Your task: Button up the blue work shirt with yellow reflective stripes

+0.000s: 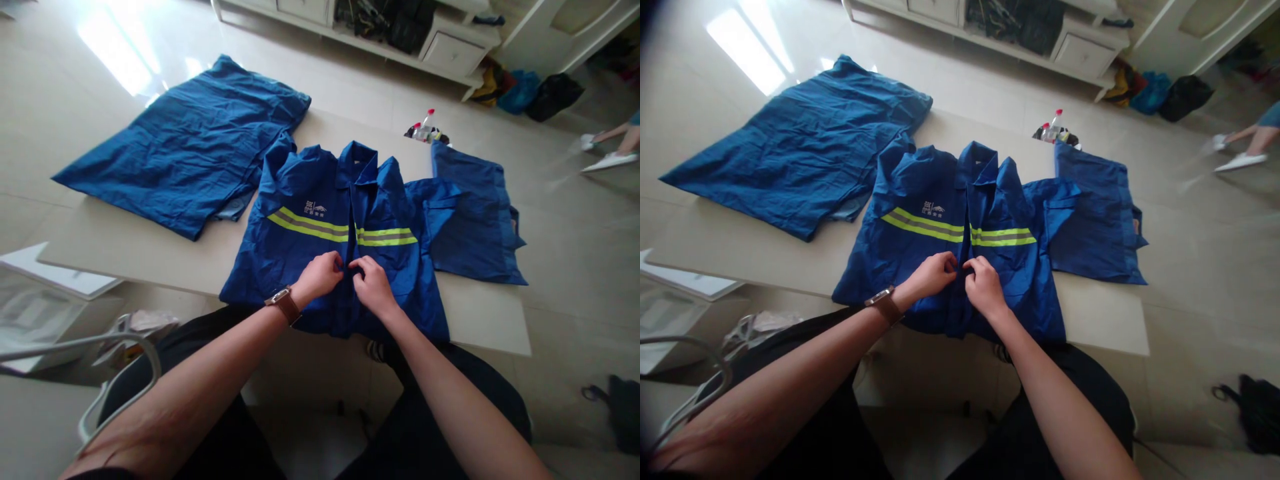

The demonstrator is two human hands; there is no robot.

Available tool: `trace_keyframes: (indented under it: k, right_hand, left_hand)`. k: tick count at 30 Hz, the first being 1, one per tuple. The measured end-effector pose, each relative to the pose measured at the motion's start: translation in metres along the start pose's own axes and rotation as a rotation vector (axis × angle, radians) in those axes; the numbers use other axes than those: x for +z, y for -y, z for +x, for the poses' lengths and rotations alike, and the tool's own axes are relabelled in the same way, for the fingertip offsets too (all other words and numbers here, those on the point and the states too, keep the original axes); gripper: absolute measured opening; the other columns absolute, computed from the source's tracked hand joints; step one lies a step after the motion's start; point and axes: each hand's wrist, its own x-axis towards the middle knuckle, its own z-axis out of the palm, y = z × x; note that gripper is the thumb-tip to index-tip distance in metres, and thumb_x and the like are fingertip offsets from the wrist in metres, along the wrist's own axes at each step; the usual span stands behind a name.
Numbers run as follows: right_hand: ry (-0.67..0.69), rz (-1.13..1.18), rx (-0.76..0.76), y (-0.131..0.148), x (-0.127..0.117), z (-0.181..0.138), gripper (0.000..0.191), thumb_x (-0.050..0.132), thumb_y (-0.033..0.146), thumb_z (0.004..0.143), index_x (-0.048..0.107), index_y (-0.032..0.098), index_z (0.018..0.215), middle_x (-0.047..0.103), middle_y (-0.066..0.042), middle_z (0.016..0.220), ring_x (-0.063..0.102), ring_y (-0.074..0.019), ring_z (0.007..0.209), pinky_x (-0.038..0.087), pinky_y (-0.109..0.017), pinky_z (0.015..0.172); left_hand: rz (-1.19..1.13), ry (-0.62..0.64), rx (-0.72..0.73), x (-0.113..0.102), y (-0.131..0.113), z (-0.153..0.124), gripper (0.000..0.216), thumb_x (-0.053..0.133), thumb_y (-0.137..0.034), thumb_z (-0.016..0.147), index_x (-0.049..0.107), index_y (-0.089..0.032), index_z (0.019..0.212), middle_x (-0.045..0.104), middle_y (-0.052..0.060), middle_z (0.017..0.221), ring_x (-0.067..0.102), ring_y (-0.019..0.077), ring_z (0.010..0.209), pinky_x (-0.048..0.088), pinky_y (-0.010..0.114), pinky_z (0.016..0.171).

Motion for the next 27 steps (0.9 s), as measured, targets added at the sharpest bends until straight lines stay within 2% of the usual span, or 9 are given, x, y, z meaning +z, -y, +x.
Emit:
trace_keyframes:
  k: [8, 12, 20, 27]
  right_hand:
    - [-0.205, 0.067, 0.122, 0.006, -0.014, -0.002, 0.023, 0.045, 0.014, 0.076, 0.065, 0.023, 0.083, 0.071, -0.007, 0.091, 0.066, -0.0265, 0.090, 0.051, -0.041, 0.089]
    - [-0.197, 0.086, 0.172, 0.006, -0.017, -0.002, 0.020, 0.047, 0.017, 0.076, 0.065, 0.023, 0.082, 0.072, -0.007, 0.089, 0.065, -0.0261, 0.086, 0.051, -0.041, 0.088]
    - [-0.150, 0.122, 0.113, 0.004, -0.019, -0.002, 0.017, 0.055, 0.023, 0.080, 0.071, 0.021, 0.084, 0.072, -0.005, 0.089, 0.062, -0.0212, 0.077, 0.048, -0.034, 0.074]
    - [-0.201, 0.201, 0.067, 0.005, -0.014, -0.001, 0.022, 0.053, 0.022, 0.085, 0.074, 0.021, 0.080, 0.065, -0.004, 0.082, 0.062, -0.0196, 0.077, 0.047, -0.032, 0.073]
  left_hand:
    - [0.137, -0.088, -0.004, 0.015, -0.009, -0.004, 0.028, 0.068, -0.025, 0.088, 0.061, -0.025, 0.115, 0.074, 0.006, 0.103, 0.070, 0.0228, 0.090, 0.047, 0.028, 0.073]
    - [0.165, -0.112, 0.024, 0.016, -0.008, -0.004, 0.019, 0.069, -0.022, 0.086, 0.064, -0.025, 0.104, 0.074, 0.005, 0.105, 0.069, 0.0229, 0.092, 0.045, 0.029, 0.072]
    - [0.092, -0.131, 0.044, 0.010, -0.011, -0.001, 0.009, 0.067, -0.018, 0.085, 0.069, -0.025, 0.091, 0.076, 0.003, 0.093, 0.069, 0.0218, 0.089, 0.044, 0.029, 0.074]
    - [0.095, -0.178, 0.177, 0.001, -0.014, -0.001, 0.019, 0.059, -0.008, 0.080, 0.072, -0.022, 0.080, 0.074, 0.002, 0.079, 0.065, 0.0177, 0.075, 0.041, 0.026, 0.068]
